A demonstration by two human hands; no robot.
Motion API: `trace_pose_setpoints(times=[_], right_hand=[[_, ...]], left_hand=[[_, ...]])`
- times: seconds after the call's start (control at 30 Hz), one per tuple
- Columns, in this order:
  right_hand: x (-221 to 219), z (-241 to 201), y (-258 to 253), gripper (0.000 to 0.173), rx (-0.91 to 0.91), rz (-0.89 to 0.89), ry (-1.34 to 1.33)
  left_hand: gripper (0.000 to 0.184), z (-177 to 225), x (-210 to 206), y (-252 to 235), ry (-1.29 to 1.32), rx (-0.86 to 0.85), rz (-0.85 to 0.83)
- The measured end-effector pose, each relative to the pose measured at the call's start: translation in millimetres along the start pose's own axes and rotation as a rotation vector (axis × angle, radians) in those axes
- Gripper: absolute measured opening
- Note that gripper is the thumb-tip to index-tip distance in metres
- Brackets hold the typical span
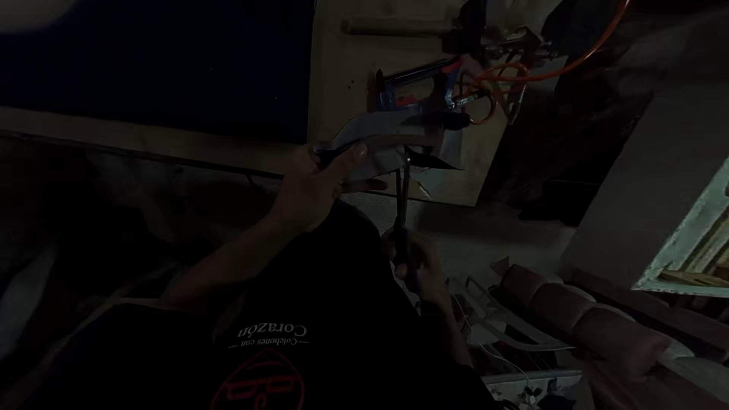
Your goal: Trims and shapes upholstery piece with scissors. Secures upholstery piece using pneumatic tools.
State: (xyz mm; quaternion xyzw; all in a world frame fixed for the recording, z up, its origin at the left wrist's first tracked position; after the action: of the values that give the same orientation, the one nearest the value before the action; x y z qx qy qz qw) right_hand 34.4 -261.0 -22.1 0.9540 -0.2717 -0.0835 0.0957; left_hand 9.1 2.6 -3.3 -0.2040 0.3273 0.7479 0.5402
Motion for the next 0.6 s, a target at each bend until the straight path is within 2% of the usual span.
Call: trace_pose_setpoints(times=[0.2, 0.33, 0.5, 0.6], right_hand=[[-1, -4, 9, 0.032, 0.033, 0.061, -0.021], [5, -6, 10, 0.038, 0.033, 0.03, -0.048], [11, -9, 12, 0.03, 0.033, 0.035, -0.063], [16, -10, 10, 0.036, 0.062, 0.0, -0.08]], left_hand=[[0.023, 1, -7, 2, -0.118, -0.07, -0.042], [0.024, -5, -8, -1, -0.214, -0.16, -0.034], [0.023, -5, -9, -6, -0.197, -0.203, -0.067], [0.024, -5, -10, -8, -0.231, -0.2, -0.069]])
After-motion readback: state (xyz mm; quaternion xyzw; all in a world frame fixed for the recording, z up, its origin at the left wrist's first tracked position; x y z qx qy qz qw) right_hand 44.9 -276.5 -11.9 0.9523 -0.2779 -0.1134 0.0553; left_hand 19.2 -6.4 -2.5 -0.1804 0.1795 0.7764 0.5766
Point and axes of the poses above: each hand's wrist, its own y-axis away from the middle knuckle, its own x-axis out of the back of the hand, z = x × y, the point moved 1 cm from there along -y, towards the middle knuckle, and after that the axes turned 5 degrees about -z, right-handed, at the moved point
